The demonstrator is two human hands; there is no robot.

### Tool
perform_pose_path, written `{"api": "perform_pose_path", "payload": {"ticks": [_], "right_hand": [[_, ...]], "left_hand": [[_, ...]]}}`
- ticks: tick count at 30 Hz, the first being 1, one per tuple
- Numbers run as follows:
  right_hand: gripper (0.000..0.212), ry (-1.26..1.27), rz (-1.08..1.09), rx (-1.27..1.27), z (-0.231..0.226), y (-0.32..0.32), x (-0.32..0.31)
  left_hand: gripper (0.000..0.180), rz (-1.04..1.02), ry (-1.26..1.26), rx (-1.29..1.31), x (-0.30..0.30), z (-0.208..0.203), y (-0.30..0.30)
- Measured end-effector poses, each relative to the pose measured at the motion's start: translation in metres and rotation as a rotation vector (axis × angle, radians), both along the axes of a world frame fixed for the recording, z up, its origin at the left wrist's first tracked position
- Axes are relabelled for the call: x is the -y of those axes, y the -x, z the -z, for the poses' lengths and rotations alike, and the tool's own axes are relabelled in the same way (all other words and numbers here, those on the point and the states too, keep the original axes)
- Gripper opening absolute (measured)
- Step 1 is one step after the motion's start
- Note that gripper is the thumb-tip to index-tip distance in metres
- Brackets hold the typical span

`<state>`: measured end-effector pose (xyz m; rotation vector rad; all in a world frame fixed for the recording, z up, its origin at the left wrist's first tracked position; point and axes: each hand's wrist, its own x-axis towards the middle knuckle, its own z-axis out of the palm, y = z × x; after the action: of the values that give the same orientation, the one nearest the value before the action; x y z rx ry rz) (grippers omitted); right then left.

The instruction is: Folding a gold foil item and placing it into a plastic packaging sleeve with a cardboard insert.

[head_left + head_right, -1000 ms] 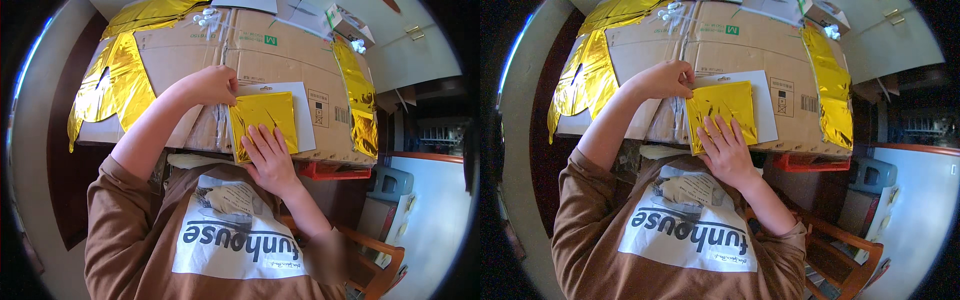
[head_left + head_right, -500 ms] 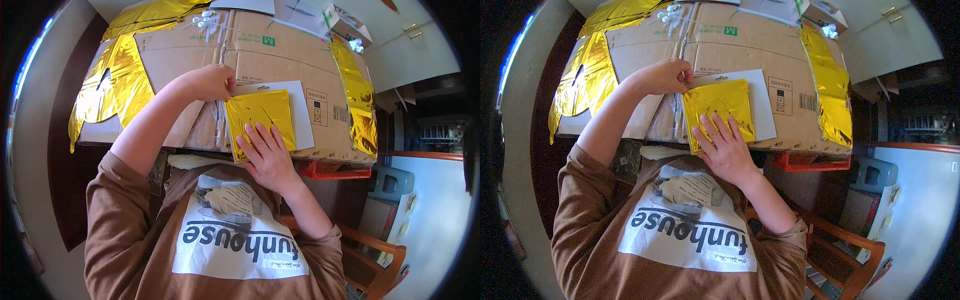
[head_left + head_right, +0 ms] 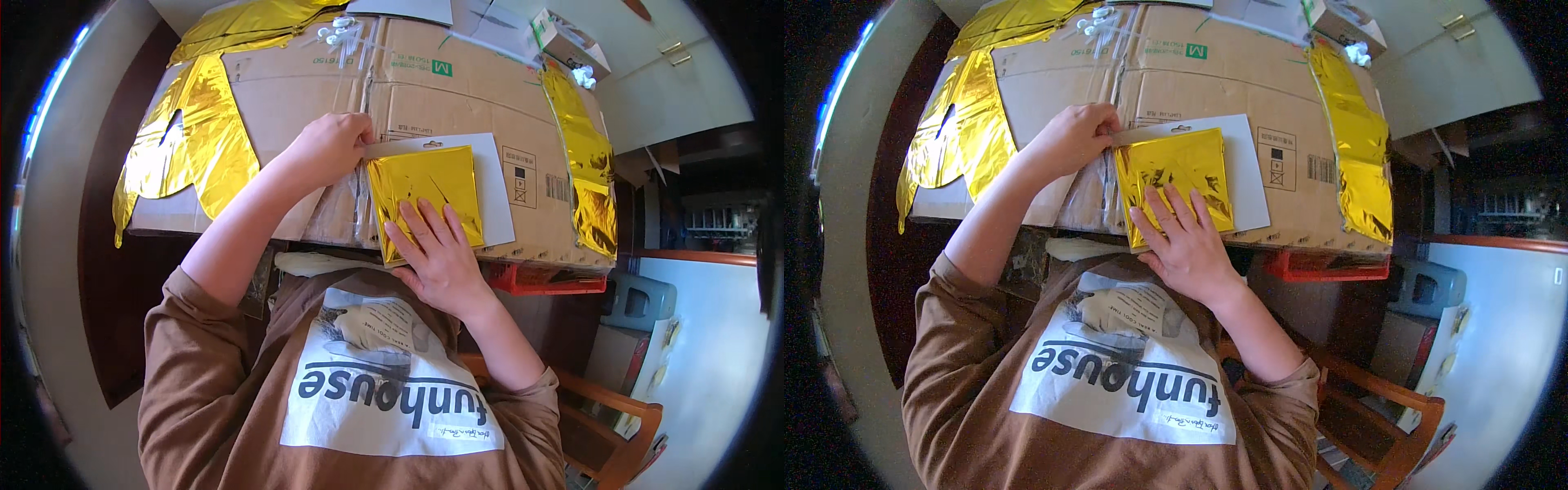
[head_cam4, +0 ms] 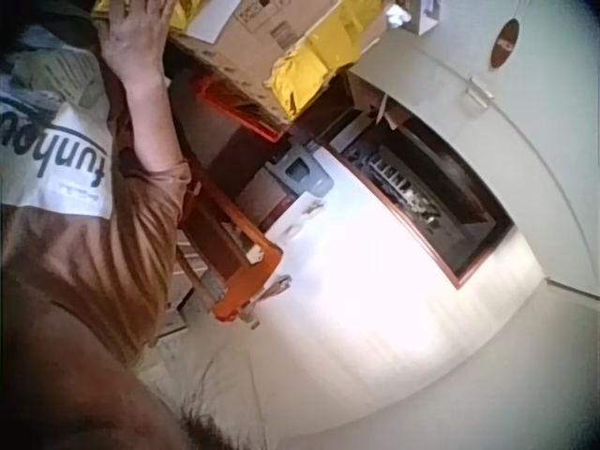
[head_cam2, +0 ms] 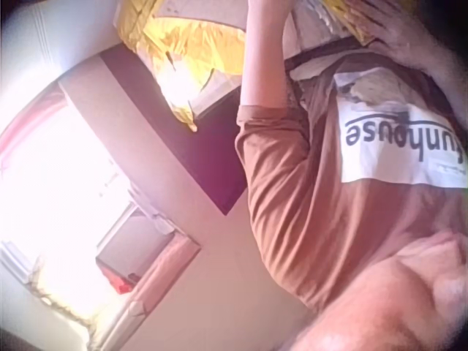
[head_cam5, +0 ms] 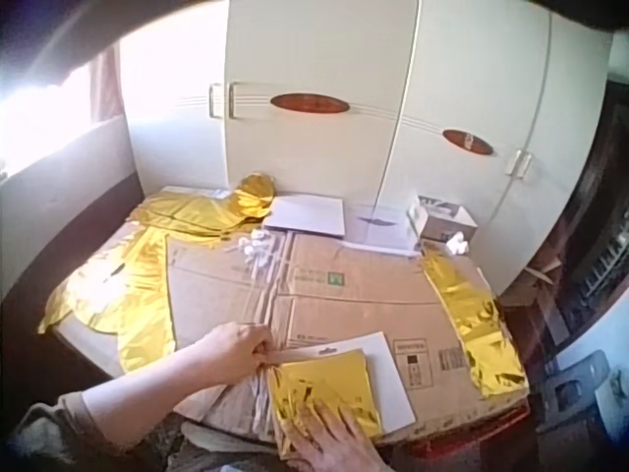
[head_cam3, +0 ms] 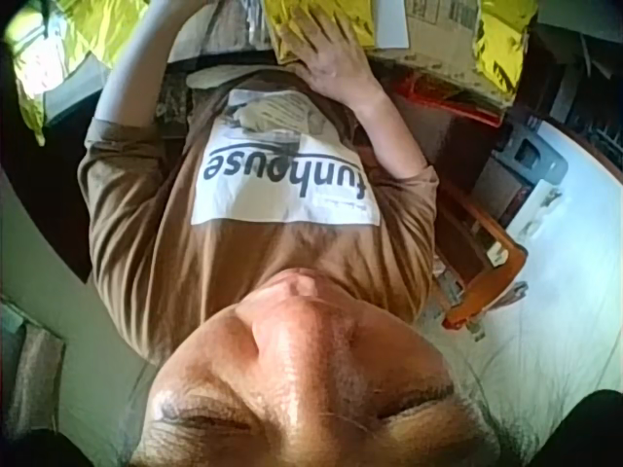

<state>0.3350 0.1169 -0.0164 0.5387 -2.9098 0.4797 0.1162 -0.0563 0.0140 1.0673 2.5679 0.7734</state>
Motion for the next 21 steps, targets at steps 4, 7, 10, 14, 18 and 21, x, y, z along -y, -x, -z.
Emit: {"api": "perform_pose_path", "payload": {"ticks": [4,7,10,14,18,21], "right_hand": [[0.076,0.003,0.006,0.0,0.002,0.0,-0.001],[0.07,0.028,0.006,0.017,-0.002,-0.001,0.001],[0.066,0.12,0.008,-0.001,-0.014,0.0,-0.004],[0.061,0.137,0.066,-0.065,-0.029,0.012,-0.02],[0.065,0.007,0.145,-0.068,-0.014,0.039,-0.026],[0.069,-0.05,0.181,-0.044,0.004,0.052,-0.033]], "left_hand": [[0.015,-0.019,-0.127,-0.256,0.004,0.001,-0.024],[0.015,0.1,-0.148,-0.429,0.004,0.004,-0.061],[0.02,0.058,-0.303,-0.481,0.003,0.024,-0.08],[0.026,0.055,-0.33,-0.489,0.009,0.034,-0.079],[0.028,0.066,-0.34,-0.495,0.007,0.038,-0.077],[0.029,0.079,-0.345,-0.502,0.006,0.037,-0.074]]}}
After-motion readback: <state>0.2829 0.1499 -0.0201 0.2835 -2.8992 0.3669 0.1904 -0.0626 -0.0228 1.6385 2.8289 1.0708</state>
